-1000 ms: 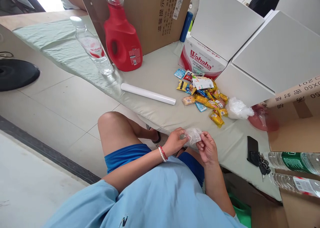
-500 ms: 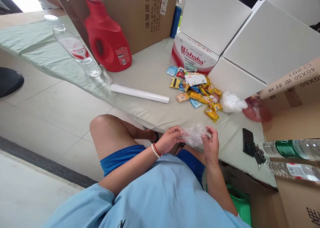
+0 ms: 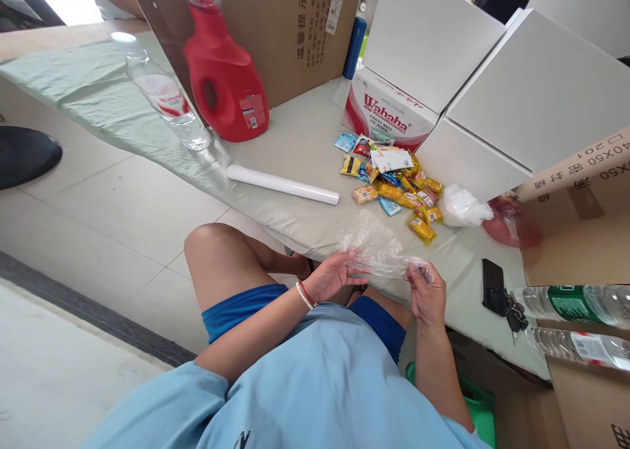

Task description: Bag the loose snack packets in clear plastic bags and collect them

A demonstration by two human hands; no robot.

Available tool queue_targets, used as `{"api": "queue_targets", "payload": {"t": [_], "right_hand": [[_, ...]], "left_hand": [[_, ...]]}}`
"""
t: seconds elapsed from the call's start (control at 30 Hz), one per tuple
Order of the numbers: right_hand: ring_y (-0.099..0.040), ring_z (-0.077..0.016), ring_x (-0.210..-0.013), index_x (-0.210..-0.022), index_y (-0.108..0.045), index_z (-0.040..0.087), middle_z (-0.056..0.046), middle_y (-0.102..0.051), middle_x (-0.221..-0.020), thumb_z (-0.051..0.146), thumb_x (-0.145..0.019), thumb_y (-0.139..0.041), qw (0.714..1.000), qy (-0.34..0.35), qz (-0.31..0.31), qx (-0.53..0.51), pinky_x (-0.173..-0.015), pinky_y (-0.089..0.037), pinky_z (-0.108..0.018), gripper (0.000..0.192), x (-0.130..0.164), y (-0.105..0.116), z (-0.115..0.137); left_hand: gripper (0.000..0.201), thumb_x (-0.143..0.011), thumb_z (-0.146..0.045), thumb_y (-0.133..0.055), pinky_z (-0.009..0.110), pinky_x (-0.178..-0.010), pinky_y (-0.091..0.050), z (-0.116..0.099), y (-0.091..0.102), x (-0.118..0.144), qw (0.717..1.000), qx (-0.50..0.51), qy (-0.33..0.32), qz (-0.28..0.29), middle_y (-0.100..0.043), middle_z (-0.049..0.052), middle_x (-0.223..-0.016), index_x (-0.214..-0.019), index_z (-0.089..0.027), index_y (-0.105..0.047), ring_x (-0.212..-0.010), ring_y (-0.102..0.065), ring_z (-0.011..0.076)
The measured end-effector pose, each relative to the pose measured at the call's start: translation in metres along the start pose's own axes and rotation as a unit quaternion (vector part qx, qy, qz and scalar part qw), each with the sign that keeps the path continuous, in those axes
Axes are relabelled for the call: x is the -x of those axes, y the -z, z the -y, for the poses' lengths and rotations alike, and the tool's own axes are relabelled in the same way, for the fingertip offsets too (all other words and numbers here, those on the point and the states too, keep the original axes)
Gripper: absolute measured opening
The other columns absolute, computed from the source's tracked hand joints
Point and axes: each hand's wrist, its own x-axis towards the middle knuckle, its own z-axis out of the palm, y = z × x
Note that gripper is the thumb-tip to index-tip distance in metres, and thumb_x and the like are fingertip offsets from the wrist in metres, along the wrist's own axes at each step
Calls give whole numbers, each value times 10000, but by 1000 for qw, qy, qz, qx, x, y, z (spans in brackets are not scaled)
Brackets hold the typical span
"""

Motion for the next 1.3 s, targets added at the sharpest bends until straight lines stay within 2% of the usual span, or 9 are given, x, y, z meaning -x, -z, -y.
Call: {"api": "queue_targets", "payload": {"t": [0.23, 0.37, 0.5, 0.6, 0.67, 0.83, 1.07, 1.2, 1.3], "right_hand": [[-549, -124, -685, -971, -698, 194, -13, -655, -854, 511, -705, -864, 997, -50, -43, 44, -617, -473, -263, 446, -6, 17, -11], [-619, -184, -871, -1049, -697, 196, -58, -678, -996, 463, -872, -733, 945, 148, -145, 251, -800, -515, -339, 322, 2, 29, -1], [-621, -236, -1013, -1099, -711, 234, -81, -686, -1076, 370, -968, -653, 874, 319, 13, 367, -929, -506, -410, 197, 13, 3, 12], [-596, -270, -1075, -1153, -715, 254, -81, -715, -1131, 350, -974, -656, 813, 324, 183, 448, -951, -497, -437, 212, 9, -19, 6], [-596, -259, -982, -1061, -731, 247, -65, -737, -1024, 301, -1013, -590, 796, 307, 216, 476, -887, -502, -418, 158, 5, -24, -3], [-579, -241, -912, -978, -714, 235, -48, -736, -935, 272, -1029, -563, 811, 300, 180, 469, -848, -498, -391, 163, 5, -20, -14], [-615, -237, -910, -965, -718, 245, -42, -742, -917, 330, -1024, -569, 832, 277, 177, 447, -847, -501, -390, 181, 7, -20, -12], [-641, -238, -909, -945, -725, 246, -46, -745, -910, 393, -1006, -582, 855, 242, 146, 435, -853, -507, -396, 214, 3, -16, -10], [-636, -240, -914, -957, -731, 241, -54, -745, -925, 412, -999, -576, 861, 217, 127, 443, -861, -504, -397, 234, 3, -14, -9]], "left_hand": [[300, -785, -377, -848, 286, -734, -578, 3, 9, -10, 983, -65, -78, -152, -751, 61, -811, -825, -145, -661, -722, -727, 155], [390, -732, -462, -881, 303, -773, -572, 6, 7, -10, 977, -111, -98, -151, -773, 80, -864, -834, -135, -694, -771, -743, 177], [448, -703, -521, -894, 320, -802, -562, 15, -2, -10, 982, -140, -86, -91, -779, 87, -884, -820, -129, -712, -802, -749, 200], [430, -750, -514, -866, 337, -850, -563, 15, -5, -8, 987, -131, -82, -50, -782, 107, -950, -873, -123, -737, -883, -748, 217], [393, -768, -460, -860, 353, -888, -567, 10, -3, -4, 991, -105, -78, -24, -778, 117, -1049, -963, -135, -754, -995, -741, 243], [399, -644, -252, -879, 370, -904, -586, 1, 9, 6, 995, -53, -81, 9, -766, 97, -1115, -1017, -159, -769, -1025, -729, 250], [381, -750, -481, -829, 321, -776, -589, 1, 15, 1, 993, -58, -83, -61, -776, 115, -892, -838, -117, -757, -807, -733, 209], [596, -801, -696, -712, 343, -802, -597, -4, 16, 7, 996, -52, -60, -34, -781, 155, -981, -947, -121, -765, -903, -734, 240], [555, -733, -578, -839, 364, -860, -594, -3, 16, 11, 995, -87, -43, -2, -770, 139, -1059, -1063, -138, -763, -991, -714, 246]]}}
